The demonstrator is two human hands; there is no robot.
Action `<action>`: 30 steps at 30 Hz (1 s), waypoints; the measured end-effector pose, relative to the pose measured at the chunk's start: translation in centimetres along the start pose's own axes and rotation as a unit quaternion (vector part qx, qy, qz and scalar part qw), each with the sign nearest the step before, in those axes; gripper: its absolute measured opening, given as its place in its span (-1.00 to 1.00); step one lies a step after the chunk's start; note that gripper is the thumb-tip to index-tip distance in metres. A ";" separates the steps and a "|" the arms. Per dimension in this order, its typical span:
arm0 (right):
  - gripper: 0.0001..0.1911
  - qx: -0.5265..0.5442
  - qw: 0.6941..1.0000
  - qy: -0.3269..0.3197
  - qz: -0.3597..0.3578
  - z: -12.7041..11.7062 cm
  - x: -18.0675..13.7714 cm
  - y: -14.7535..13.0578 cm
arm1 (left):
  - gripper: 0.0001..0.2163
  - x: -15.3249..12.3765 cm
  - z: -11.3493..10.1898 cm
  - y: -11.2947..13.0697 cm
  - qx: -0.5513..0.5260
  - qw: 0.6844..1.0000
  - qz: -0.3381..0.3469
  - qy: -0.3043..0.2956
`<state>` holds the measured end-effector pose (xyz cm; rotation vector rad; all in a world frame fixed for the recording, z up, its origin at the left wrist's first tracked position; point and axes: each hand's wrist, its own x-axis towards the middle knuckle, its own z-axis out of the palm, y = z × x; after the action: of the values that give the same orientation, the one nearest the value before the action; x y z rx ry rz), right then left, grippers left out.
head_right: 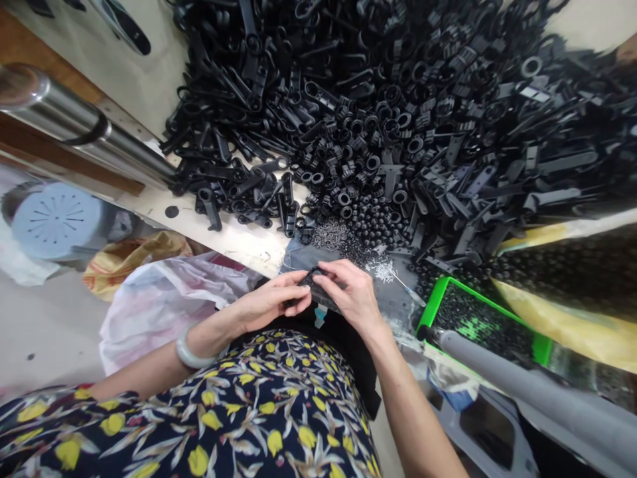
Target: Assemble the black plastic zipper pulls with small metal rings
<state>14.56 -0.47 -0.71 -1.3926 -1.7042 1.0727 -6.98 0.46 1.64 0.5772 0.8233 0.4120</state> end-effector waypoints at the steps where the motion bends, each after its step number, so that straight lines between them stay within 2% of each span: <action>1: -0.71 0.026 1.000 0.011 0.012 -0.4 -0.1 0.0 | -0.57 -0.1 -0.5 0.2 0.016 1.000 0.018 0.016; 3: -0.71 0.055 0.996 0.056 0.035 -1.5 -0.3 0.1 | -0.58 -0.4 -1.7 0.6 0.052 0.994 0.074 0.067; 5: -0.74 0.026 0.994 0.100 0.042 -2.4 -0.7 0.4 | -0.60 -0.8 -2.8 0.9 0.087 0.983 0.113 0.118; 7: -0.77 -0.034 0.994 0.096 0.026 -2.5 -0.9 0.9 | -0.65 -1.0 -3.4 0.9 0.122 0.977 0.111 0.133; 9: -0.79 -0.098 0.993 0.059 0.002 -1.8 -1.1 1.1 | -0.72 -0.7 -3.2 0.8 0.181 0.967 0.111 0.142; 11: -0.80 -0.149 0.988 0.033 -0.017 -0.5 -1.0 1.1 | -0.80 0.0 -2.4 0.6 0.282 0.931 0.139 0.187; 14: -0.80 -0.199 0.979 0.024 -0.037 1.2 -0.8 0.9 | -0.91 1.6 -1.3 0.5 0.454 0.839 0.173 0.245; 17: -0.79 -0.217 0.975 0.030 -0.044 1.6 -0.6 1.0 | -0.89 3.0 -1.1 0.5 0.551 0.782 0.193 0.219; 22: -0.78 -0.240 0.969 0.018 -0.055 1.6 -0.5 1.6 | -0.85 4.2 -2.0 0.7 0.626 0.737 0.188 0.172; 24: -0.78 -0.241 0.969 0.020 -0.049 1.6 -0.3 1.6 | -0.85 4.3 -2.2 1.0 0.631 0.733 0.192 0.165; 26: -0.78 -0.220 0.975 0.024 -0.038 1.7 -0.2 1.4 | -0.87 4.3 -2.3 1.3 0.604 0.751 0.202 0.171; 28: -0.79 -0.160 0.986 0.037 -0.021 1.6 -0.2 1.2 | -0.82 4.0 -2.2 1.6 0.532 0.800 0.204 0.188; 30: -0.80 -0.061 0.996 0.062 0.010 1.5 -0.4 1.0 | -0.76 3.6 -1.8 1.5 0.415 0.868 0.188 0.198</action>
<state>13.77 -1.01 -2.25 -1.5225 -1.6912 0.8857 -6.30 4.22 -0.41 1.5093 1.2950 0.5348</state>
